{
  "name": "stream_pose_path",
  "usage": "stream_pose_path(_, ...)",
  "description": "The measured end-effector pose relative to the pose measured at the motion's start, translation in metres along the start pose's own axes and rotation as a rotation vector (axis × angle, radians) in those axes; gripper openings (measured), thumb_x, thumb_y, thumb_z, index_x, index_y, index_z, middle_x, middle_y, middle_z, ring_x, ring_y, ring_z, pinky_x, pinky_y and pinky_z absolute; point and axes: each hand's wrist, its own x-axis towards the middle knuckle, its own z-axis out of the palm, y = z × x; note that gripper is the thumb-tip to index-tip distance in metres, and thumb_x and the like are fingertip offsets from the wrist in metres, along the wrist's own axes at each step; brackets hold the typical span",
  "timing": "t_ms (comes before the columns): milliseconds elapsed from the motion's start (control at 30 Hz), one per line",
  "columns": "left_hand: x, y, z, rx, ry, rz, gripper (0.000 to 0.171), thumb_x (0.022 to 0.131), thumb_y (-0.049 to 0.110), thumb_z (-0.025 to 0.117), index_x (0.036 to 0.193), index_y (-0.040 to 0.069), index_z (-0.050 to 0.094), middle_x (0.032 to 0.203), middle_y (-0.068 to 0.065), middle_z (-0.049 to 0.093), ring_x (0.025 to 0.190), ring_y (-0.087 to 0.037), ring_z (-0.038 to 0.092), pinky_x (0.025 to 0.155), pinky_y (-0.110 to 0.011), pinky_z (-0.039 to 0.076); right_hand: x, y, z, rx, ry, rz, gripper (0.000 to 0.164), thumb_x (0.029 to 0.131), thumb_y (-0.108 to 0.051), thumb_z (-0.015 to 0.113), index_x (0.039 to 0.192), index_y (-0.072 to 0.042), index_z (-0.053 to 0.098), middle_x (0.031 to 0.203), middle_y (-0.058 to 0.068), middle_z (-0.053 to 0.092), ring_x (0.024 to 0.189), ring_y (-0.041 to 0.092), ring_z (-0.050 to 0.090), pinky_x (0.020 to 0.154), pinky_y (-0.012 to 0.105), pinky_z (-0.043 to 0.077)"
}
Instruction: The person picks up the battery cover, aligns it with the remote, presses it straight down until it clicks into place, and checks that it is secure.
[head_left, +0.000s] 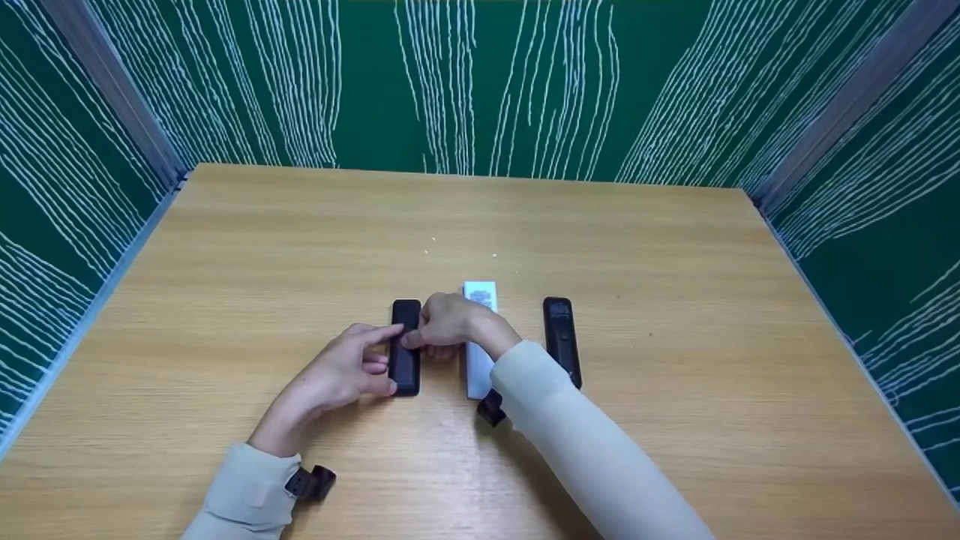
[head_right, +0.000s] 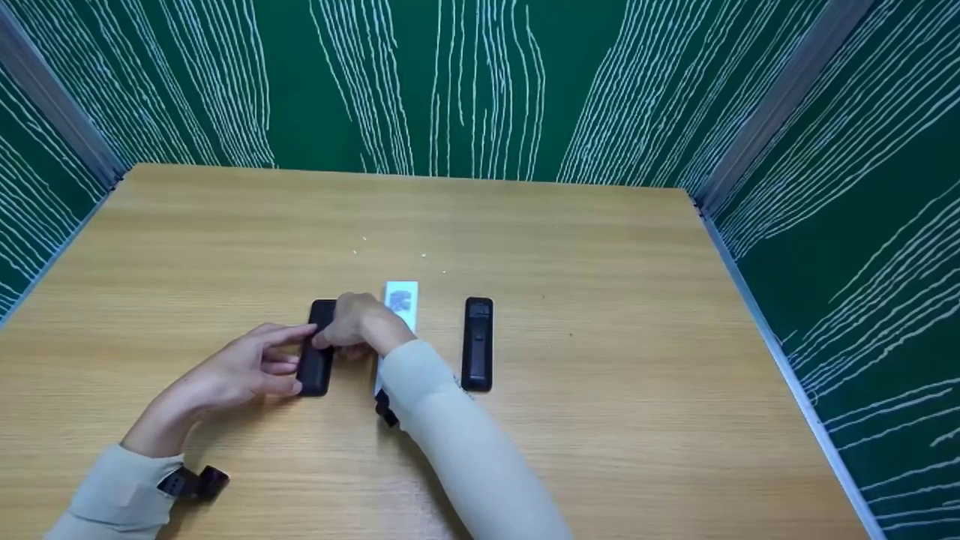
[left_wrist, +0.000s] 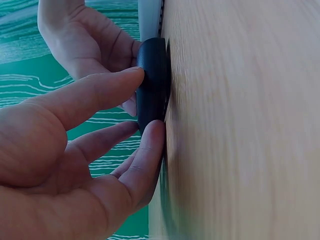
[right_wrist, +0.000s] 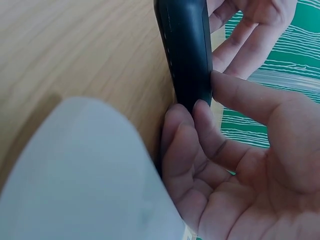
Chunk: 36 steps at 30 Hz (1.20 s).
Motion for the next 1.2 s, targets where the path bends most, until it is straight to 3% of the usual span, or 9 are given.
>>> stream_pose_path(400,0.000,-0.001,0.000,-0.007,0.000,-0.001,0.090,0.080,-0.021,0.077,0.161,0.003,0.044,0.150,-0.021,0.041,0.131,-0.038,0.058,0.107,-0.035,0.057,0.001,-0.003,0.002,-0.015,0.012,0.021,0.032,0.100,-0.035,0.075,0.083,-0.008,0.070,0.075,0.004,0.074,0.064,0.015,0.069,0.064,0.027,0.059)
stream_pose_path(667,0.001,-0.001,-0.001,-0.004,0.005,0.003,0.090,0.080,-0.021,0.076,0.160,0.002,0.044,0.150,-0.021,0.040,0.131,-0.038,0.059,0.108,-0.036,0.056,-0.003,-0.007,0.008,-0.037,0.067,0.032,0.030,0.100,-0.034,0.074,0.085,-0.009,0.070,0.073,0.004,0.074,0.061,0.014,0.068,0.062,0.028,0.059)
stream_pose_path(1000,0.001,-0.001,0.000,-0.006,0.003,-0.003,0.089,0.081,-0.020,0.077,0.160,0.003,0.045,0.150,-0.022,0.041,0.131,-0.038,0.059,0.108,-0.035,0.056,-0.007,-0.002,0.014,-0.106,0.130,-0.010,0.037,0.102,-0.039,0.072,0.079,-0.009,0.072,0.069,0.005,0.073,0.056,0.014,0.061,0.051,0.023,0.045)
stream_pose_path(1200,0.001,-0.002,-0.001,0.007,0.004,0.004,0.088,0.081,-0.019,0.077,0.160,0.003,0.045,0.150,-0.023,0.041,0.131,-0.038,0.059,0.110,-0.037,0.055,-0.011,-0.002,0.016,-0.095,0.133,-0.017,0.039,0.104,-0.038,0.070,0.081,-0.007,0.074,0.068,0.005,0.072,0.054,0.014,0.062,0.049,0.024,0.046)
